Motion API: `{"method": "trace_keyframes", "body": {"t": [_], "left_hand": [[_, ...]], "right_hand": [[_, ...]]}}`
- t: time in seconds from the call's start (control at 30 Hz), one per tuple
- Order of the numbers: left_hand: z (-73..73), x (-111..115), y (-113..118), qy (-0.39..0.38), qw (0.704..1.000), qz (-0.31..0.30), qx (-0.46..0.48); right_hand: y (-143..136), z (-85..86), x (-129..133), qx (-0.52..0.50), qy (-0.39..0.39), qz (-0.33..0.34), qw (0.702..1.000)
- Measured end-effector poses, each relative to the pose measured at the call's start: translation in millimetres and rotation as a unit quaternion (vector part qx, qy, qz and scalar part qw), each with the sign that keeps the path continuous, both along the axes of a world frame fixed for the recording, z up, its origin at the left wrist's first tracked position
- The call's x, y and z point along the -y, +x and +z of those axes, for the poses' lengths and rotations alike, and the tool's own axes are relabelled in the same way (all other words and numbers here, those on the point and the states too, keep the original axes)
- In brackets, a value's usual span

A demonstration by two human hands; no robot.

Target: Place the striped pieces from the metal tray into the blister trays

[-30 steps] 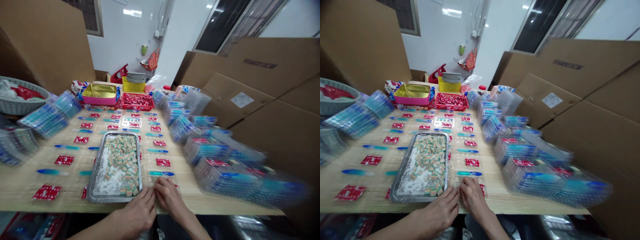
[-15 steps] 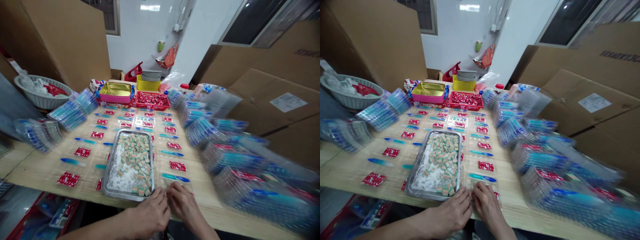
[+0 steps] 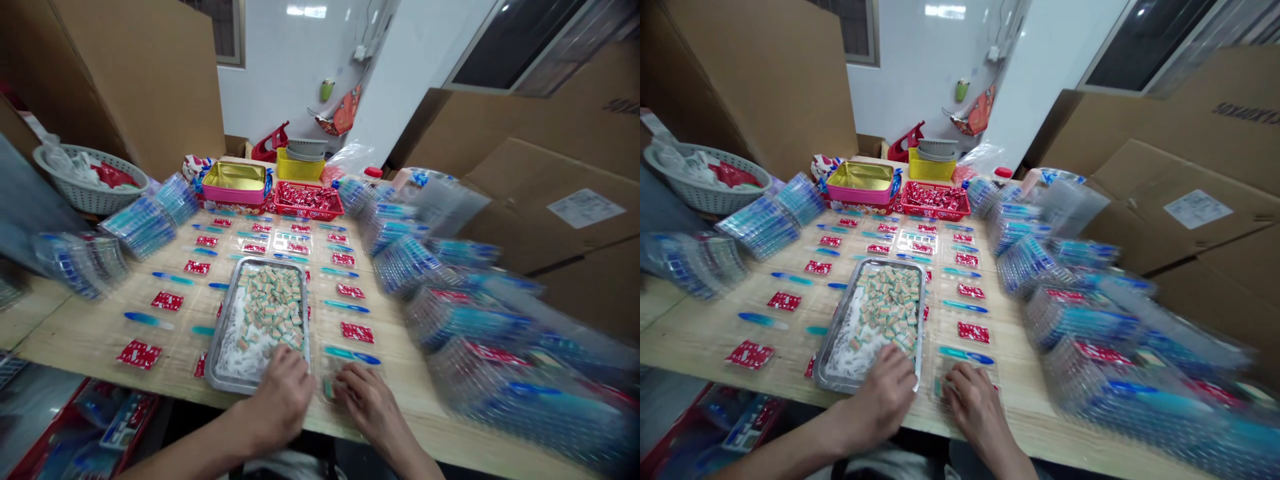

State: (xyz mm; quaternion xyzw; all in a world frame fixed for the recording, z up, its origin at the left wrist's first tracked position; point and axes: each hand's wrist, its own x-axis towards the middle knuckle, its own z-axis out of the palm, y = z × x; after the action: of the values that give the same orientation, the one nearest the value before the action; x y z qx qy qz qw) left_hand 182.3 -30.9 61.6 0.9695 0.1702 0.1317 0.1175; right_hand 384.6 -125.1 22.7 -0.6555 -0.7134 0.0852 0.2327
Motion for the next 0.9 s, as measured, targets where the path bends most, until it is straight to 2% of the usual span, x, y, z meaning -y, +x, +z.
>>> {"method": "trace_keyframes", "body": {"t": [0.07,0.13,0.27,0.37,0.53,0.7,0.9], "left_hand": [[1.9,-11,-12,-0.046,0.993,0.108,-0.028],[1.8,-19,-23,-0.077,0.983,0.155,-0.059],[-0.9,-23,-30,-0.106,0.975,0.170,-0.093],[-0.8,-23,-29,-0.132,0.970,0.182,-0.095],[-2.1,-25,-31,-0.143,0.968,0.192,-0.072],[-12.4,-28,-37,-0.144,0.968,0.201,-0.032],[-18.0,-37,-46,-0.201,0.955,0.216,0.030]], "right_hand": [[-9,7.7,-6,-0.015,0.021,-0.007,1.000],[-25,18.2,-17,-0.024,0.009,0.002,1.000],[-61,35.7,-46,0.007,-0.074,0.044,0.996],[-76,39.2,-59,0.047,-0.098,0.052,0.993],[-77,34.9,-61,0.047,-0.107,0.067,0.991],[-75,27.8,-58,-0.003,-0.101,0.089,0.991],[-86,18.1,-68,-0.078,-0.045,0.104,0.990]]}}
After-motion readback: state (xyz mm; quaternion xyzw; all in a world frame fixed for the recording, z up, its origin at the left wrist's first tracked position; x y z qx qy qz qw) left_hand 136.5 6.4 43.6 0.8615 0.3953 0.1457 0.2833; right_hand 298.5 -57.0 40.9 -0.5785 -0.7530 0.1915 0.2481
